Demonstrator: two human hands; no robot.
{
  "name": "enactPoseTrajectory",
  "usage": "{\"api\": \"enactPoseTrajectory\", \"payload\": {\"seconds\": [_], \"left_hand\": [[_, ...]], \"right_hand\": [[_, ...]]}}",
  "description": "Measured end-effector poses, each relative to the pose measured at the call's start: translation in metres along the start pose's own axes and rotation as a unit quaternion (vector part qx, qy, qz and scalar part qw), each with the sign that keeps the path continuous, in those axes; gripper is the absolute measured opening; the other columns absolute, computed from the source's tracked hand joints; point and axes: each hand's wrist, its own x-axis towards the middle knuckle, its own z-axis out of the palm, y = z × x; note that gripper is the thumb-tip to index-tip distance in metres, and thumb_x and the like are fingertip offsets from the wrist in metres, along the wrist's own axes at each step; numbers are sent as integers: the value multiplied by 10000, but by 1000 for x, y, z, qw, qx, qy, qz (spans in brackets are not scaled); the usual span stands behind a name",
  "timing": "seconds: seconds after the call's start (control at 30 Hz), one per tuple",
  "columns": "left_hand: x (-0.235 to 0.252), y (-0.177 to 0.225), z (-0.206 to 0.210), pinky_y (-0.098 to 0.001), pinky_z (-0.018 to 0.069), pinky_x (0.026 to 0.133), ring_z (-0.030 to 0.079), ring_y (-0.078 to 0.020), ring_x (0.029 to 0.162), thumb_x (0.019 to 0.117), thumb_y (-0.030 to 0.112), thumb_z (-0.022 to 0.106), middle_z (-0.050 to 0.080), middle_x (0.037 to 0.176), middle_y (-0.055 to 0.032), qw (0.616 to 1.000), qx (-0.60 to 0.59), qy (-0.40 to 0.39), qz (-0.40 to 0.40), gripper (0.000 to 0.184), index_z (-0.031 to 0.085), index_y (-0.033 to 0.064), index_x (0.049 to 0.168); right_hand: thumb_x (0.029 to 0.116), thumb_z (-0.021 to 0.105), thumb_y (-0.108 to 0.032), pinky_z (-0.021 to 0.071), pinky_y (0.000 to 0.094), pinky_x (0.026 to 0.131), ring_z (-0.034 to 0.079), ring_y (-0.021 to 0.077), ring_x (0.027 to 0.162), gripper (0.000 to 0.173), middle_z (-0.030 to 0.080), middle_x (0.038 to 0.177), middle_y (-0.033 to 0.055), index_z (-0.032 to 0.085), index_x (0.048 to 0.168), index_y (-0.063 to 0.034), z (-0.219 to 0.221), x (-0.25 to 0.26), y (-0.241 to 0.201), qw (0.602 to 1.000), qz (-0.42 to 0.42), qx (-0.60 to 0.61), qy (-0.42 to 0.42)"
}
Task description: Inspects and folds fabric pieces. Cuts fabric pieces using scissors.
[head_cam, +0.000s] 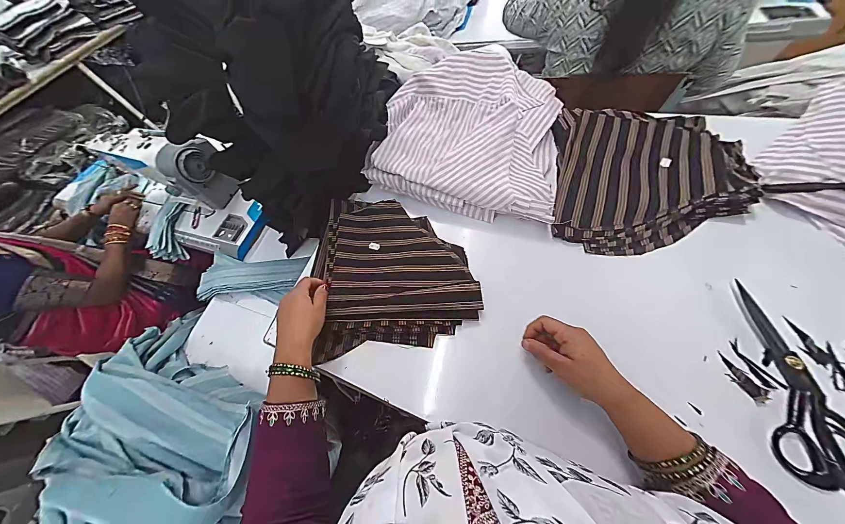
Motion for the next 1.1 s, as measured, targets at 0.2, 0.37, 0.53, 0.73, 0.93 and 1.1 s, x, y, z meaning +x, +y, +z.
{"api": "enactPoseTrajectory", "payload": {"seconds": [0.2, 0.37, 0.53, 0.73, 0.93, 1.1], "left_hand": [[26, -15, -2, -553, 502, 995, 695, -376, 1050, 1110, 301, 436, 707, 1122, -252, 998, -22, -33, -46, 442, 651, -72, 1208], [44, 2, 1, -627, 453, 1014, 642, -427, 1133, 1004, 445, 638, 684, 1143, -274, 993, 63, -88, -57, 509, 676, -29, 1184], [31, -5, -6, -611, 461, 1017, 646, -422, 1125, 1020, 409, 626, 670, 1174, -281, 990, 54, -105, -73, 499, 640, -38, 1241], [15, -1, -9, -528, 485, 993, 658, -348, 1066, 1034, 425, 596, 665, 1173, -253, 987, 42, -105, -111, 509, 635, -40, 1239], [-4, 11, -16, -570, 478, 1017, 628, -382, 1159, 949, 62, 657, 606, 1339, -230, 987, 83, -125, 53, 356, 641, 12, 1301], [-4, 2, -3, -578, 393, 1118, 569, -377, 1303, 960, 72, 600, 650, 1330, -193, 962, 185, -121, 159, 311, 708, 59, 1252]], "right_hand": [[904, 596, -153, 406, 78, 493, 483, -107, 524, 77, 545, 649, -148, 638, 924, -92, -4, -29, 23, 997, -39, 46, 55], [911, 593, -183, 404, 86, 499, 486, -102, 532, 118, 552, 656, -137, 644, 934, -79, -6, -38, 31, 996, -61, 34, 52], [909, 613, -208, 407, 63, 498, 482, -127, 533, 118, 558, 651, -160, 648, 921, -96, -20, -69, 50, 990, -96, 48, 90], [927, 635, -261, 415, 55, 500, 499, -138, 555, 123, 588, 677, -176, 655, 932, -140, -45, -101, 73, 982, -113, 53, 143], [916, 643, -244, 430, 63, 501, 511, -130, 557, 75, 597, 687, -190, 659, 924, -171, -52, -103, 76, 981, -116, 81, 136], [911, 640, -228, 437, 68, 504, 523, -117, 558, 57, 605, 689, -186, 659, 922, -176, -52, -101, 75, 980, -117, 99, 125]]}}
